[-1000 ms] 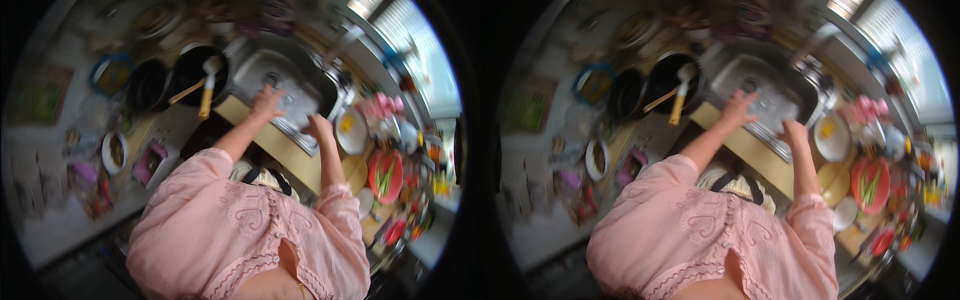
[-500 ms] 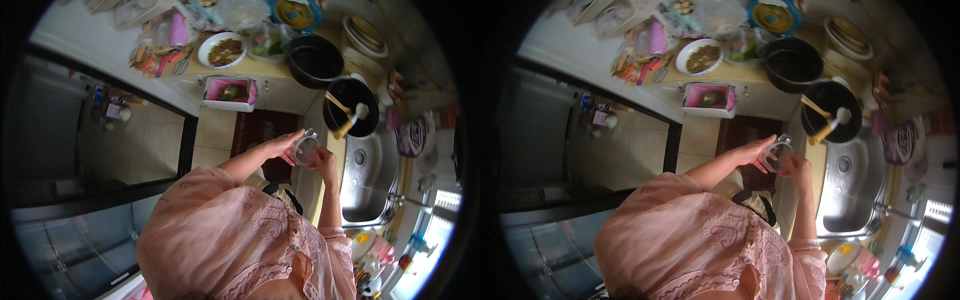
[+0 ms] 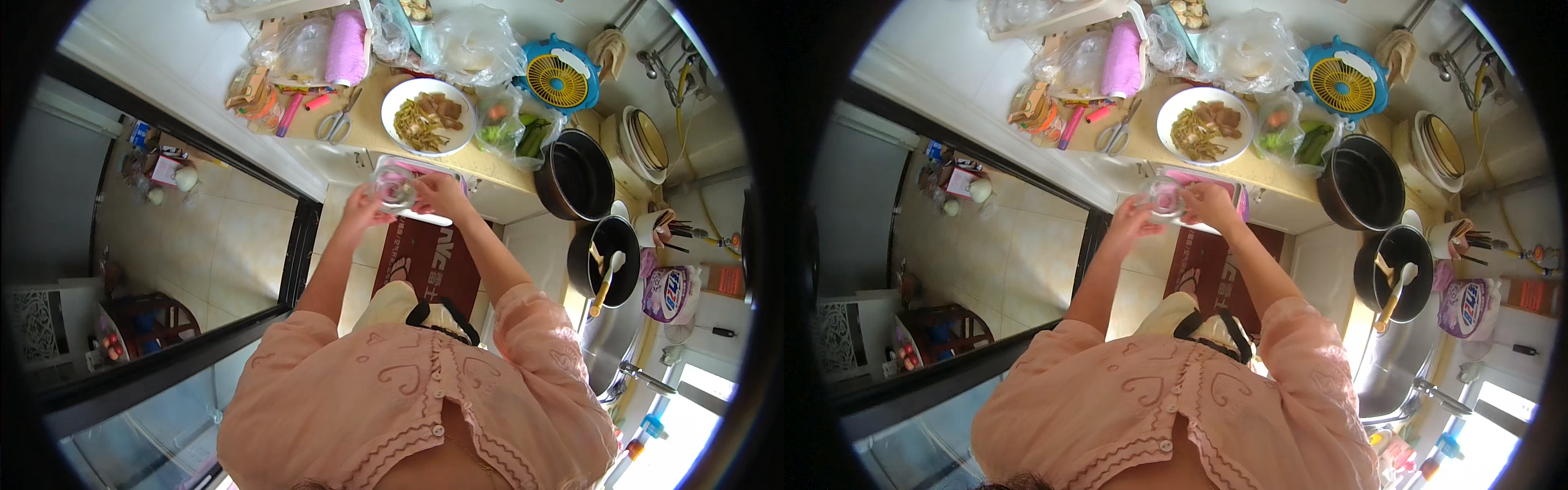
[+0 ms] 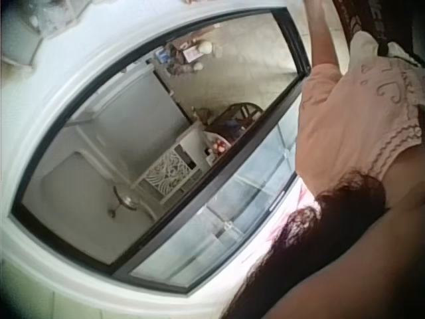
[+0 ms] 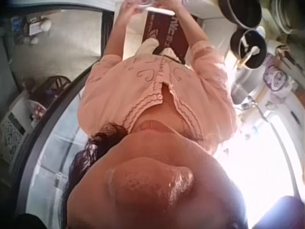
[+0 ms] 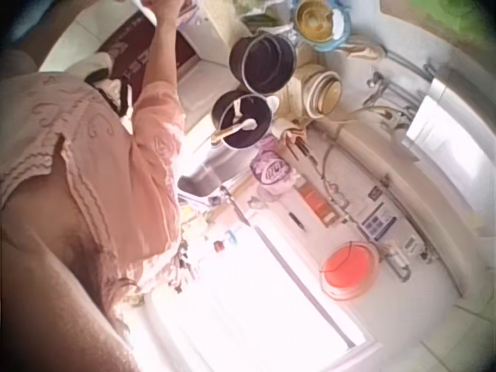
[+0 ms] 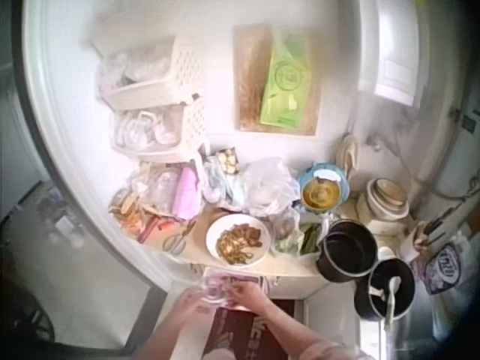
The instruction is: The person washes various kitchen items in a sink, including a bowl, chopsticks, a spoon, a glass, and a small bowl. They use a sponge and soap to clean the items under running water, rinsing them thoroughly before placing them aside.
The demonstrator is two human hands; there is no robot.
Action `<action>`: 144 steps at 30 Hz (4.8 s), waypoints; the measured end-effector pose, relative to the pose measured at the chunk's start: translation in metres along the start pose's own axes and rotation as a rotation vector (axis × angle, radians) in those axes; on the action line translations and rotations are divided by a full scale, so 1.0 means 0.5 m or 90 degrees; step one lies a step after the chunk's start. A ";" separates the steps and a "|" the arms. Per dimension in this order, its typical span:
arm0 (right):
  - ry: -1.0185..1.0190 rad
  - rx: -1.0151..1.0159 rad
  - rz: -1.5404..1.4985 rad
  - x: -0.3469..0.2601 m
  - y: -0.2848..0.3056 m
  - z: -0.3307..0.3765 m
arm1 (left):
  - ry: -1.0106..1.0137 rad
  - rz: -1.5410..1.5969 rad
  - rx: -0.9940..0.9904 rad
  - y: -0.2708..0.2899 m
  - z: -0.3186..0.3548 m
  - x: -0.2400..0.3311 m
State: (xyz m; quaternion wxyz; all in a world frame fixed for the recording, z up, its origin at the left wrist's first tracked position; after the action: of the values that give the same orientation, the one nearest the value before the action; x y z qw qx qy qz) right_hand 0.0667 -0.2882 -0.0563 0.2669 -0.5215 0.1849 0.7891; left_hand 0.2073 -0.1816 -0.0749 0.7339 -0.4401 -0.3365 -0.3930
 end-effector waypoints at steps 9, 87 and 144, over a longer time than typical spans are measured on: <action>-0.119 0.013 -0.165 0.067 -0.033 -0.084 | -0.083 0.198 0.064 0.186 -0.256 0.086; -0.054 0.914 -0.526 0.416 0.440 0.908 | 0.027 -0.992 -0.839 -1.364 -0.507 -0.192; -0.192 0.955 -0.480 0.603 0.429 1.301 | -0.220 -0.945 -0.982 -1.354 0.248 -0.811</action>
State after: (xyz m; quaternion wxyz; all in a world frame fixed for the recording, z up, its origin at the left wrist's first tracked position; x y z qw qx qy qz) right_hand -0.6308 -0.0177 -0.0791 0.8083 -0.1228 0.4348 0.3774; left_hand -0.5906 -0.1608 -0.1092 -0.2185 -0.5191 -0.2802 -0.7773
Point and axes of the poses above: each hand's wrist, its own z-axis away from the middle knuckle, its own y-axis out of the back of the hand, x = y × z, the point moved 6 cm from there along -z, towards the middle knuckle, and after that the axes turned 7 degrees about -x, right-handed, at the moved point
